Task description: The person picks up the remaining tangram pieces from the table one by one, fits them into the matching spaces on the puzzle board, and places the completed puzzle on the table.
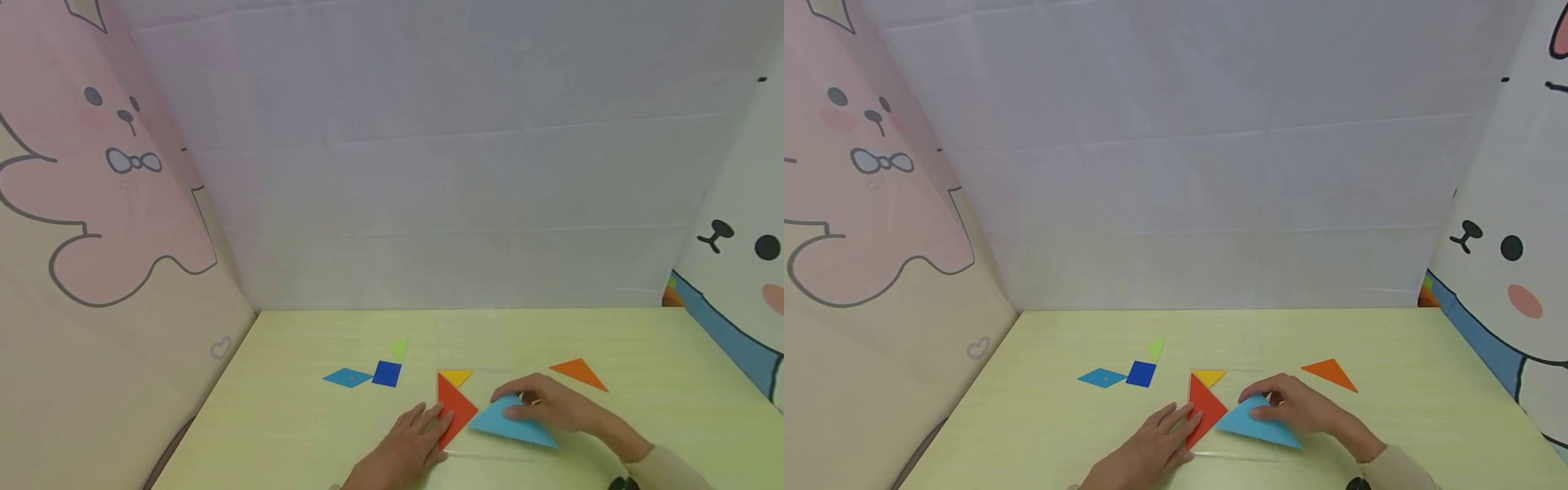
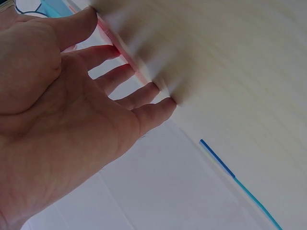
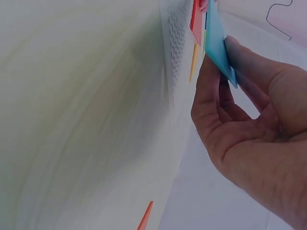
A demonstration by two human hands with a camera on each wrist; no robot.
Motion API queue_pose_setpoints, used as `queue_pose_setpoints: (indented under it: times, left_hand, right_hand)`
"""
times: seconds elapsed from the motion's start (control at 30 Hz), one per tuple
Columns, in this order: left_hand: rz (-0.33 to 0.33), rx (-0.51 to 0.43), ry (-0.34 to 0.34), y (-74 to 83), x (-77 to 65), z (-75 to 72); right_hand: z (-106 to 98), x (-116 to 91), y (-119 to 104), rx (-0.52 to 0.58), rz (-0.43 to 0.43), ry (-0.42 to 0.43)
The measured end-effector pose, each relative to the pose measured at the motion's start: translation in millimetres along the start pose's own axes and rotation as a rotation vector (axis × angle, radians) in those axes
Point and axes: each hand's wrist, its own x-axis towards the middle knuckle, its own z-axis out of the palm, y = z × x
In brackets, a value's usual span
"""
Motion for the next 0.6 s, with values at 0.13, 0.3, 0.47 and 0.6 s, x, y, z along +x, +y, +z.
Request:
queue_pose_setpoints:
  times: [0.13,0.3,0.47,0.6]
  left_hand:
    - [-0.007,-0.005,-0.004,-0.1,0.7,0.1]
    - [-0.013,-0.018,-0.012,0.8,-0.1,-1.8]
    - [-0.015,-0.034,-0.016,1.0,-0.8,-2.4]
    - [-0.02,-0.041,-0.024,0.6,0.6,-1.8]
  right_hand:
    - [3.2,3.3,-2.6,0.007,0.01,-0.014]
    - [7.0,7.2,-3.2,0.035,0.023,-0.036]
    - [10.8,11.0,-3.5,0.034,0.006,-0.049]
    - [14.3,14.0,-4.0,0.04,-0.001,-0.06]
